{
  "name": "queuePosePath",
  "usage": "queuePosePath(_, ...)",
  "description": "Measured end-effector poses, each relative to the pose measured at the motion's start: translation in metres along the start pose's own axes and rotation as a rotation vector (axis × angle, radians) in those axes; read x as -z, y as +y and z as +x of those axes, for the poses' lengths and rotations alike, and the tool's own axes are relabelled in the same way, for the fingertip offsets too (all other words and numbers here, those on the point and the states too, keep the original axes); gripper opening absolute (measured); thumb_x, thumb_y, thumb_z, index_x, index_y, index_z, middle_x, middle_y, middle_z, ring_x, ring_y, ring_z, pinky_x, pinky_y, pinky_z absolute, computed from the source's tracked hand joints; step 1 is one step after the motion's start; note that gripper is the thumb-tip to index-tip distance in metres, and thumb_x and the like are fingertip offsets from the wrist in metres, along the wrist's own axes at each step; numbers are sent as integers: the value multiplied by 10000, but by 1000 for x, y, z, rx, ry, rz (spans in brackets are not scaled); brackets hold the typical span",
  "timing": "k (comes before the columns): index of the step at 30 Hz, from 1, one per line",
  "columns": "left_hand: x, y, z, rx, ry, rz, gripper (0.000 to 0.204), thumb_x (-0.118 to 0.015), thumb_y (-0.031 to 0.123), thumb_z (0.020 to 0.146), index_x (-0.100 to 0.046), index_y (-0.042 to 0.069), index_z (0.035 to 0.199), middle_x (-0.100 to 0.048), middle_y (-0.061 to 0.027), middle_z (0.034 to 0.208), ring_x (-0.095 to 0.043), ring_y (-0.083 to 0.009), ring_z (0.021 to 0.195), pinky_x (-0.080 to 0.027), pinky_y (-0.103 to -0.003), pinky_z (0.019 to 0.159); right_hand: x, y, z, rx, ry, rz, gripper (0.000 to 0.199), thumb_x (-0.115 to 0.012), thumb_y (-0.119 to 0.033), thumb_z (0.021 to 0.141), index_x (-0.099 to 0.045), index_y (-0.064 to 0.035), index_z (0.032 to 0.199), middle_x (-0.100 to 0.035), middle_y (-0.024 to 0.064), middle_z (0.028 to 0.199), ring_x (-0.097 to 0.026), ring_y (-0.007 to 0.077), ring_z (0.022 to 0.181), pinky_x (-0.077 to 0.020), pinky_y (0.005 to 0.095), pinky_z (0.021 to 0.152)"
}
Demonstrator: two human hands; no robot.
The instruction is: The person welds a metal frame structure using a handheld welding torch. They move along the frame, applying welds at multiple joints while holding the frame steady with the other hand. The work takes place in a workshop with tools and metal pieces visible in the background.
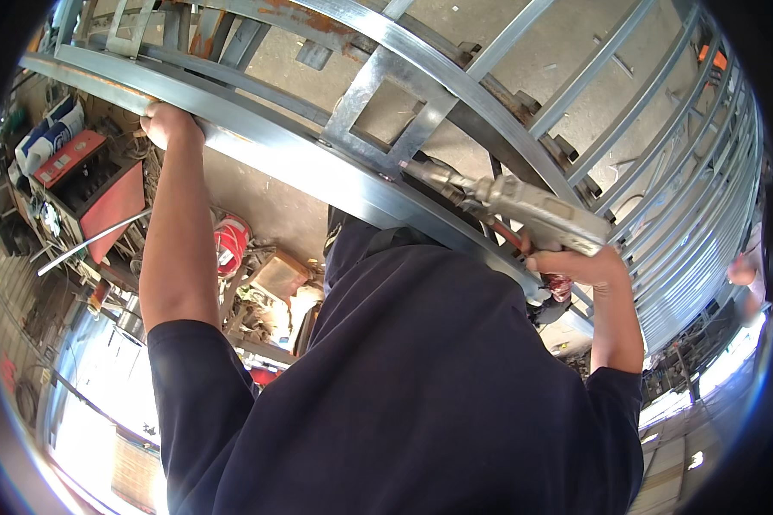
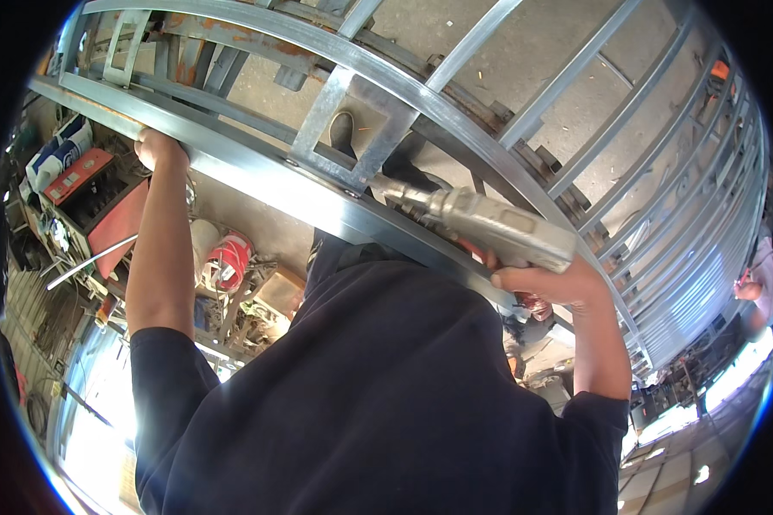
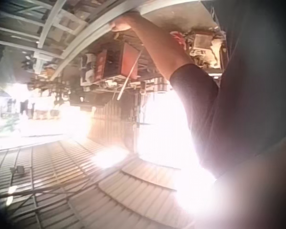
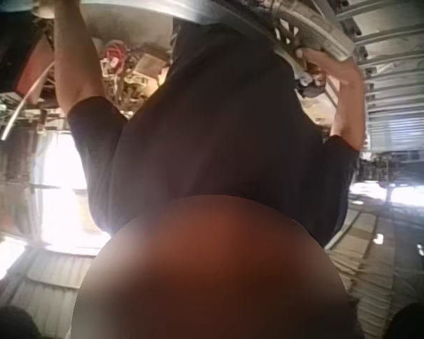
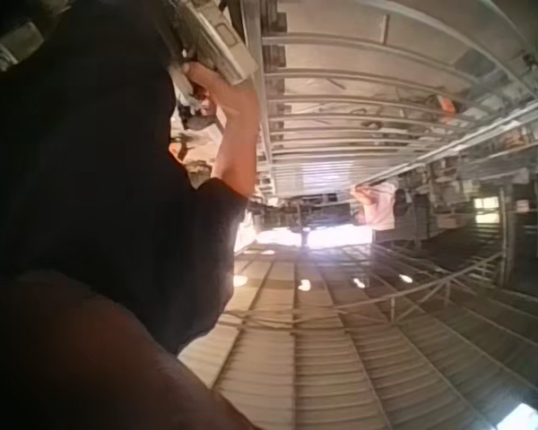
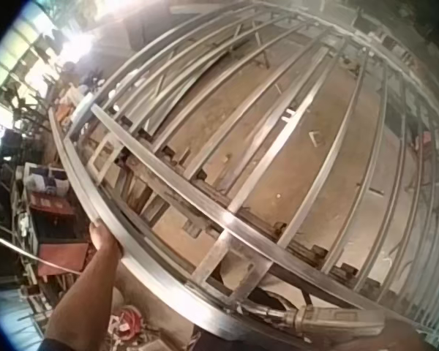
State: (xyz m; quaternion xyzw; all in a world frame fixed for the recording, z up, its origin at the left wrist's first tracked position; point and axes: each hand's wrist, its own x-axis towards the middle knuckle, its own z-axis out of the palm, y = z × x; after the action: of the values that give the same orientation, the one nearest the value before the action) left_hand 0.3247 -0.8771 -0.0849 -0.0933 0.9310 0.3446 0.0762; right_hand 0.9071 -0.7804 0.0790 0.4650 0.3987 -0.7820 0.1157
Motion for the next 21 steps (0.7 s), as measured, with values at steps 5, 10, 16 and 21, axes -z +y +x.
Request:
queuePosePath(5, 2, -2, -1, -7, -17, -41, 578, -362, 349, 1049, -511, -19, 1470, -625, -252, 1400, -667, -397, 1183, -554, -484, 1005, -7, -10, -29, 134, 170, 12, 462, -908, -152, 795, -681, -27, 1177, -710, 52, 985, -666, 141, 874, -541, 289, 742)
queuePosePath(10, 2, -2, -1, -49, -10, 22, 586, -372, 363, 1047, -496, -12, 1479, -622, -261, 1397, -673, -413, 1174, -568, -483, 992, -35, 0, -37, 334, 338, 113, 578, -838, -408, 901, -633, -4, 1259, -699, 83, 1012, -687, 161, 878, -550, 311, 759)
queuePosePath(16, 1, 0, -3, -13, -57, -16, 544, -341, 340, 1075, -503, -2, 1465, -642, -245, 1370, -685, -404, 1148, -589, -476, 960, -57, 28, -45, 441, 521, 118, 734, -733, -577, 940, -569, 1, 1361, -668, 116, 1154, -694, 172, 905, -556, 324, 814)
queuePosePath(21, 0, -6, 5, -19, -34, -78, 487, -378, 329, 1080, -573, -23, 1353, -653, -231, 1342, -686, -365, 1152, -588, -459, 965, -45, 57, -93, 475, 643, 142, 782, -748, -583, 928, -563, 37, 1367, -706, 128, 1113, -695, 140, 763, -548, 260, 658)
